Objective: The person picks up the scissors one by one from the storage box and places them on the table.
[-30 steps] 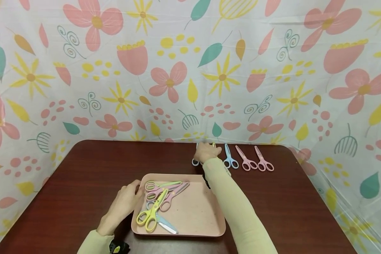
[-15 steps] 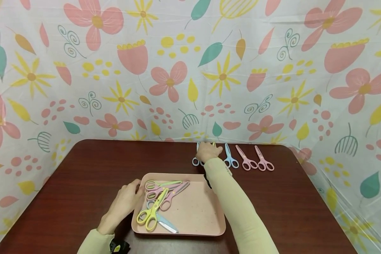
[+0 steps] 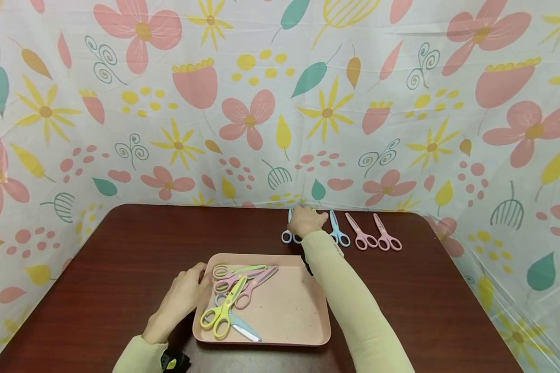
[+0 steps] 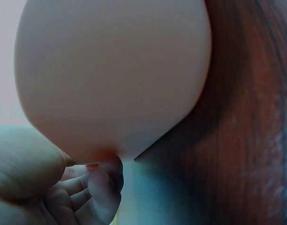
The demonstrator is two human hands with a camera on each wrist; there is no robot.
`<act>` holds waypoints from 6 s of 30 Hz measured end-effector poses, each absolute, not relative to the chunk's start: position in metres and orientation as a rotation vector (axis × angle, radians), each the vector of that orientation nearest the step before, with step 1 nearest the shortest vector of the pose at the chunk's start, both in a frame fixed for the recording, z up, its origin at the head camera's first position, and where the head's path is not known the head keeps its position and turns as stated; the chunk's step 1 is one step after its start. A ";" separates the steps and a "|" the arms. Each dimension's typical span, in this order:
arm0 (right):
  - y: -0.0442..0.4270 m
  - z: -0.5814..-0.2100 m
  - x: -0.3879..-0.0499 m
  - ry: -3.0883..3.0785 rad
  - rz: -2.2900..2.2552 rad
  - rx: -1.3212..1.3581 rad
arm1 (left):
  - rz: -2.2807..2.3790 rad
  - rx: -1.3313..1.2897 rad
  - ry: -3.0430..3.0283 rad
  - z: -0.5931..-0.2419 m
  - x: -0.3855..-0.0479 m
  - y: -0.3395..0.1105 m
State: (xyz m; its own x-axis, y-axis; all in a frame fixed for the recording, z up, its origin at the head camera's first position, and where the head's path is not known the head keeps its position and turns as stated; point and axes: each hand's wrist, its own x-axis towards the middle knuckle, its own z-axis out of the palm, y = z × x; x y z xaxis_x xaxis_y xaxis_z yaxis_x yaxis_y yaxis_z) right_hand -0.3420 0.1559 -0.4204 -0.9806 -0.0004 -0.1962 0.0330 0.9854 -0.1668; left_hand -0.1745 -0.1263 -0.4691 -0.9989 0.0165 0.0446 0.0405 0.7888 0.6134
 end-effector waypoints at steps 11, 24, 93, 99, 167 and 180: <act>0.146 -0.403 -0.332 2.986 -0.155 -0.096 | -1.001 -0.055 -2.929 -0.470 -0.174 -0.126; 0.112 -0.384 -0.293 3.021 -0.073 -0.429 | -1.012 -0.045 -2.932 -0.469 -0.173 -0.126; 0.174 -0.413 -0.182 3.073 -0.817 -0.034 | -0.992 -0.017 -2.947 -0.467 -0.173 -0.125; 0.196 -0.419 -0.181 2.982 -1.045 -0.006 | -1.005 -0.028 -2.969 -0.469 -0.174 -0.125; 0.243 -0.447 -0.178 2.657 -1.233 -0.085 | -0.756 -0.092 -2.944 -0.446 -0.163 -0.132; 0.243 -0.448 -0.177 2.647 -1.258 -0.071 | -0.656 -0.259 -3.076 -0.421 -0.144 -0.121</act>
State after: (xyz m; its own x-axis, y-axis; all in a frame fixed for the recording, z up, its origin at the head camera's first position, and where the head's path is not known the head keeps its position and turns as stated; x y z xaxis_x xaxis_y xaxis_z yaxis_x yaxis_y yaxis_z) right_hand -0.1770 0.2430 -0.4477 -0.9769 -0.1326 -0.1678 0.0463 0.6349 -0.7712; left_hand -0.1444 -0.1209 -0.4207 -0.9864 0.1630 0.0204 0.1571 0.9002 0.4061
